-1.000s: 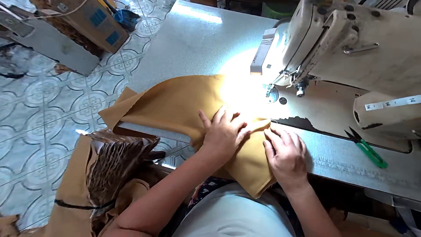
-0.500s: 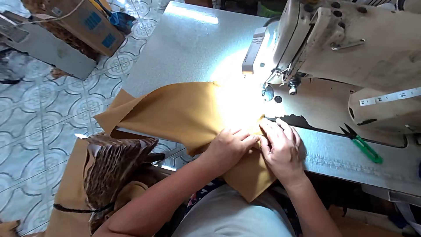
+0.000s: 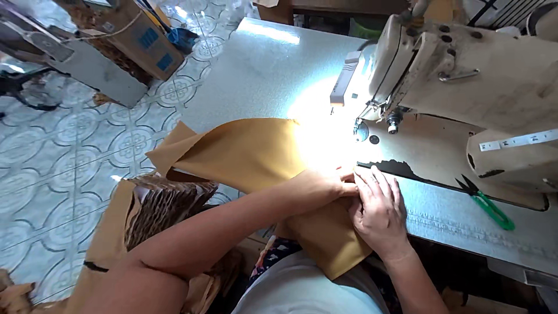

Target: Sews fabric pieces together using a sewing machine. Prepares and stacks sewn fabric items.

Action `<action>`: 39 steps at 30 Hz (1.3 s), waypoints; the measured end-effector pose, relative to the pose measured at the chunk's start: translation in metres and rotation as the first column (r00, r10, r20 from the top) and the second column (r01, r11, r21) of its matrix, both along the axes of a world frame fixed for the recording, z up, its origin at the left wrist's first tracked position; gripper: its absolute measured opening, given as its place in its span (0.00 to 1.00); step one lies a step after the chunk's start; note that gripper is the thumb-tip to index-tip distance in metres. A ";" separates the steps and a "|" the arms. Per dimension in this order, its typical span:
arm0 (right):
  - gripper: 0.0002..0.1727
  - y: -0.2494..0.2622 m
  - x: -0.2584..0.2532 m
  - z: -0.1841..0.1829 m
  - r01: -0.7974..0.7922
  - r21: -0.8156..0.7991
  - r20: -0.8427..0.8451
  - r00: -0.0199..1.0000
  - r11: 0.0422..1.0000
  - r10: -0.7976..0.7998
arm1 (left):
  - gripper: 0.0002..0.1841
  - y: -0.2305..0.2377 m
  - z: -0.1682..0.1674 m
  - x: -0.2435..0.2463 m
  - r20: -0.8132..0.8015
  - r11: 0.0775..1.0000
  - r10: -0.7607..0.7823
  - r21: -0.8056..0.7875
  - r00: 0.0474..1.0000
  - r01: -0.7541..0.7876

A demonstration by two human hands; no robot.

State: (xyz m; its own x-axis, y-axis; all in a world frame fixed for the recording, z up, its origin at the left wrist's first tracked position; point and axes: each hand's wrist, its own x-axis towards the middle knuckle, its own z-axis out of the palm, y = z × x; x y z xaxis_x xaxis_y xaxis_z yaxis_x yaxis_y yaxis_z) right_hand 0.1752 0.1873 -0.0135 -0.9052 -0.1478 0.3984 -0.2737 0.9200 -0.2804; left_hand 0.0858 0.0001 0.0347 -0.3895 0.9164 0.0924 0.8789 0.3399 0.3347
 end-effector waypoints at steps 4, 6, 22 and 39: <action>0.24 -0.003 0.001 -0.001 0.033 0.057 -0.010 0.999 0.998 -0.033 | 0.16 0.000 0.001 -0.005 0.071 1.000 -0.026 -0.009 0.997 0.027; 0.24 -0.003 0.002 0.000 0.037 0.070 -0.008 0.999 0.997 -0.036 | 0.15 0.001 -0.001 -0.008 0.048 0.999 -0.053 0.003 0.997 0.053; 0.26 -0.016 0.002 0.001 0.143 0.172 0.028 0.988 0.975 -0.150 | 0.13 -0.055 0.001 -0.003 -0.234 0.989 -0.139 0.015 0.962 0.147; 0.20 -0.041 0.052 -0.020 -0.582 -0.258 0.290 0.715 0.771 0.636 | 0.23 0.020 -0.020 -0.026 0.069 0.849 0.525 0.020 0.848 -0.527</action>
State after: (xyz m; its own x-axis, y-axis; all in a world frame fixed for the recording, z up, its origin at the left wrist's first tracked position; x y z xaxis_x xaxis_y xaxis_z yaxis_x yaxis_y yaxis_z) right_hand 0.2273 0.1464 -0.0337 -0.7158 -0.6836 0.1426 -0.6220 0.5314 -0.5751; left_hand 0.0602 0.0196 0.0149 -0.8181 0.5689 0.0838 0.5502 0.7321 0.4017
